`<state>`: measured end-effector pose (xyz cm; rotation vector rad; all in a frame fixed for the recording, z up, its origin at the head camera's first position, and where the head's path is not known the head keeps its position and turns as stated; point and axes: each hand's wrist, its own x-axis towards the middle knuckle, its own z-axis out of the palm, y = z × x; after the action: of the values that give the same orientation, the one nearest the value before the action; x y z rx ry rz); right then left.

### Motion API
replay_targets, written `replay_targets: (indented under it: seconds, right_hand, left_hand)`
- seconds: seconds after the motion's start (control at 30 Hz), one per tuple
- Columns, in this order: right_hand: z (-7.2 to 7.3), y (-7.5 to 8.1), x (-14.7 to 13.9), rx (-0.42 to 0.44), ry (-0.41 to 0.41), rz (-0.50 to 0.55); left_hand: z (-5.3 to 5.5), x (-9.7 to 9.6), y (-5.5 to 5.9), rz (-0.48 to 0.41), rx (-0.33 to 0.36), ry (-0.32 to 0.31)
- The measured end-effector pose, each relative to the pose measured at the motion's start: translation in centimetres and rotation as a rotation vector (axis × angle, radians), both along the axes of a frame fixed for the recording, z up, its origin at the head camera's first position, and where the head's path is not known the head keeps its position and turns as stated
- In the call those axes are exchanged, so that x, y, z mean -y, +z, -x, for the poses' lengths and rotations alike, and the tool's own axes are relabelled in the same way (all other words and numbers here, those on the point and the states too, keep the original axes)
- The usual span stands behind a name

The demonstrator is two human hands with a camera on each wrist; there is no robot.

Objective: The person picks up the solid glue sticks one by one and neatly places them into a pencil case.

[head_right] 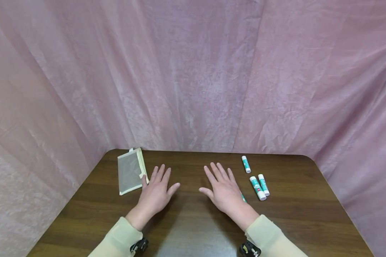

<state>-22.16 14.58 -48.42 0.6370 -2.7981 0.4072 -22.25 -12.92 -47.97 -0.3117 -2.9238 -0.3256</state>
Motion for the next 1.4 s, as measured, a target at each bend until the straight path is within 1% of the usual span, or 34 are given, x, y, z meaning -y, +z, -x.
replay_targets:
  seconds: [0.13,0.33,0.57,0.97,1.2,1.4]
  right_hand:
    - [0.0,0.0,0.2,0.009,0.007,-0.002]
    - [0.2,-0.2,0.6,0.025,0.015,-0.003]
    - [0.4,-0.3,1.0,0.011,0.027,0.0]
    - [0.6,-0.5,1.8,0.04,0.04,-0.047]
    - [0.5,-0.5,2.3,0.059,0.052,-0.043]
    - [0.6,-0.6,2.6,0.061,0.062,-0.038]
  left_hand:
    - [0.2,0.4,-0.1,0.002,0.0,0.015]
    - [0.6,1.1,-0.1,-0.014,0.02,0.034]
    - [0.9,1.8,-0.1,-0.043,0.035,0.051]
    - [1.5,2.9,-0.6,-0.044,0.054,0.074]
    - [2.0,3.5,-0.7,-0.039,0.072,0.097]
    - [2.1,4.1,-0.8,-0.044,0.083,0.113]
